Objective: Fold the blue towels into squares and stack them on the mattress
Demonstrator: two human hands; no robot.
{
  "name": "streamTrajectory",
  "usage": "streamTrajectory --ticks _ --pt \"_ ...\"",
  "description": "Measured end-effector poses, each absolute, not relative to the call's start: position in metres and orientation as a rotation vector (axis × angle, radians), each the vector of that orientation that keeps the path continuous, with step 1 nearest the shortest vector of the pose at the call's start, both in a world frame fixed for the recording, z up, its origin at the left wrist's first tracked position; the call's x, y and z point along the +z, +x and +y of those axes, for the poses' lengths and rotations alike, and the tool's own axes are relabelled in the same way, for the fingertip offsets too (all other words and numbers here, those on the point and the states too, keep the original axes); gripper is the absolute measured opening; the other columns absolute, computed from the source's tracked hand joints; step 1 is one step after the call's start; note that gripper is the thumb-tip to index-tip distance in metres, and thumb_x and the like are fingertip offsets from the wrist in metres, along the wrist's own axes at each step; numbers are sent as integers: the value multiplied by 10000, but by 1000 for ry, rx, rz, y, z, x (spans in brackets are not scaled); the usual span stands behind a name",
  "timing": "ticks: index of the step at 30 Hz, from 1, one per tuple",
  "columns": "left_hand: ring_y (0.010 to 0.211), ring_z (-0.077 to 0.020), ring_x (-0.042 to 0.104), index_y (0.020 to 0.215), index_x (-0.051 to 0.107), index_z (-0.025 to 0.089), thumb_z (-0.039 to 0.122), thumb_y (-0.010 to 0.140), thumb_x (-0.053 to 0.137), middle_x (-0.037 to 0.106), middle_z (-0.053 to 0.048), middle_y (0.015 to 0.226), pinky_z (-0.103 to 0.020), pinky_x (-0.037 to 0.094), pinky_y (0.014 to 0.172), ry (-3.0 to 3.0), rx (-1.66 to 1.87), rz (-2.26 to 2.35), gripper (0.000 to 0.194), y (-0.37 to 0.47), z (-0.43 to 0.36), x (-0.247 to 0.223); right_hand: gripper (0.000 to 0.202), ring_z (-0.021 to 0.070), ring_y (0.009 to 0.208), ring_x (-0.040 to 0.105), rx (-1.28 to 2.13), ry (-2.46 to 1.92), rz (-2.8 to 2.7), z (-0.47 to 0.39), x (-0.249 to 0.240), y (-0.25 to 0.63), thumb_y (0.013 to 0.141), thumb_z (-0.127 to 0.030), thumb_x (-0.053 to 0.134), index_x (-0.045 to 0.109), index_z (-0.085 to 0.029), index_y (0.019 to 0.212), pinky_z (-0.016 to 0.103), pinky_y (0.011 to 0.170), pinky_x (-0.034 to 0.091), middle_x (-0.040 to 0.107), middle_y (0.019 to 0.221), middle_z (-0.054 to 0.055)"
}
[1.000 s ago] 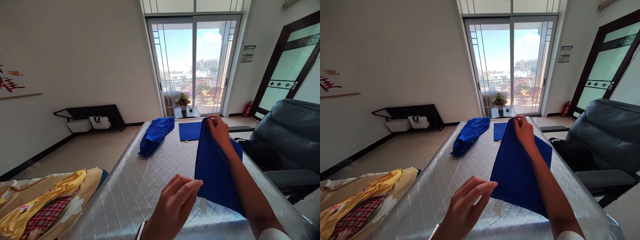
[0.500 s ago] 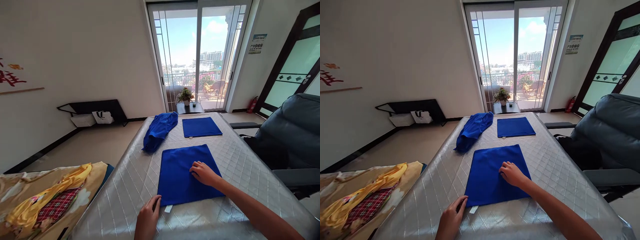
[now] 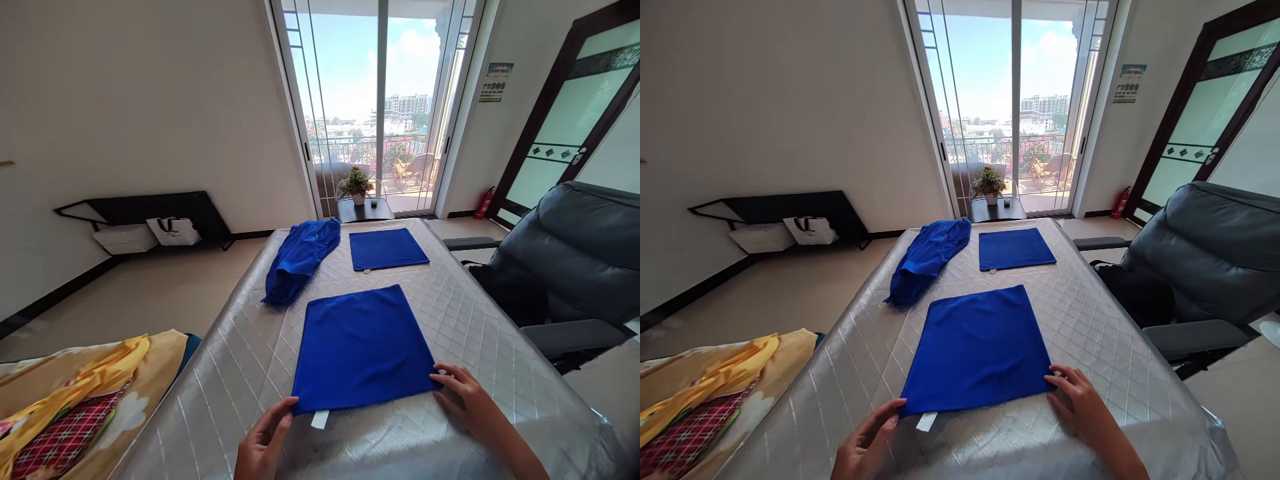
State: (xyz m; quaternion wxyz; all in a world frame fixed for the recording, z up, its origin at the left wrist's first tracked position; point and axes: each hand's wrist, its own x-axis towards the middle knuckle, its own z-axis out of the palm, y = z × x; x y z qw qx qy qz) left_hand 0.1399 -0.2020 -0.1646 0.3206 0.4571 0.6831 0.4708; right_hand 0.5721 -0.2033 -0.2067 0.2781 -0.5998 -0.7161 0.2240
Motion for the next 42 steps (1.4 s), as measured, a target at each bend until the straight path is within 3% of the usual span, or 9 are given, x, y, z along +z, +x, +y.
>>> streamTrajectory --ticks 6,13,18,21,25,29,32,37,42 --pt "929 -262 767 994 806 256 647 654 748 805 -32 1039 -328 640 814 1351 1171 1796 521 135 -197 -164 351 231 1056 710 545 -1514 -1973 -194 -199 569 1052 -455 456 753 -301 1155 383 923 612 680 1241 82" --pt "900 -208 770 998 816 318 666 868 623 806 -18 1002 -235 609 706 1896 1259 1902 418 128 -188 -145 268 204 1048 733 412 -1298 -1890 -188 -173 567 1050 -350 514 667 -293 1262 335 922 626 738 1184 42" --pt "842 -167 754 923 825 312 738 908 499 785 -22 948 -201 582 666 2126 1362 2038 536 120 -186 -108 337 189 925 755 333 -1194 -1910 -194 -138 575 971 -354 663 640 -295 1302 232 634 650 747 1162 53" --pt "839 -161 754 949 811 331 717 919 507 796 15 960 -215 590 705 2197 1344 2039 493 113 -193 -79 241 177 902 754 227 -1096 -1961 -199 -102 581 958 -263 684 690 -295 1197 254 742 653 769 1044 26" --pt "851 -184 752 1077 780 364 659 922 559 801 47 991 -275 596 761 2213 1451 2047 400 102 -201 -43 255 182 919 755 154 -1068 -1992 -206 -47 587 929 -231 720 724 -289 1177 266 833 637 777 1051 27" --pt "830 -191 744 1060 781 397 670 904 573 797 70 999 -299 586 744 2272 1502 1931 376 94 -198 -15 195 172 880 761 169 -1068 -2030 -206 -5 590 923 -281 730 770 -288 1114 237 811 639 788 1020 18" --pt "792 -167 722 956 796 402 689 876 598 783 73 927 -270 574 728 2259 1509 1852 358 94 -187 2 183 171 835 760 259 -1110 -2036 -200 13 590 938 -373 707 795 -284 1073 212 697 644 793 984 23" --pt "576 -124 606 907 807 320 686 821 642 695 33 730 -235 492 558 2091 1400 1771 410 97 -150 10 346 198 786 746 429 -1252 -2047 -169 27 591 940 -541 656 815 -264 1072 251 617 626 795 942 48" --pt "493 -131 585 968 772 209 589 788 695 644 31 559 -240 470 509 1836 1270 1616 428 108 -92 23 491 176 698 681 273 -1323 -2033 -110 47 591 889 -679 640 834 -245 1008 296 617 561 767 994 85"
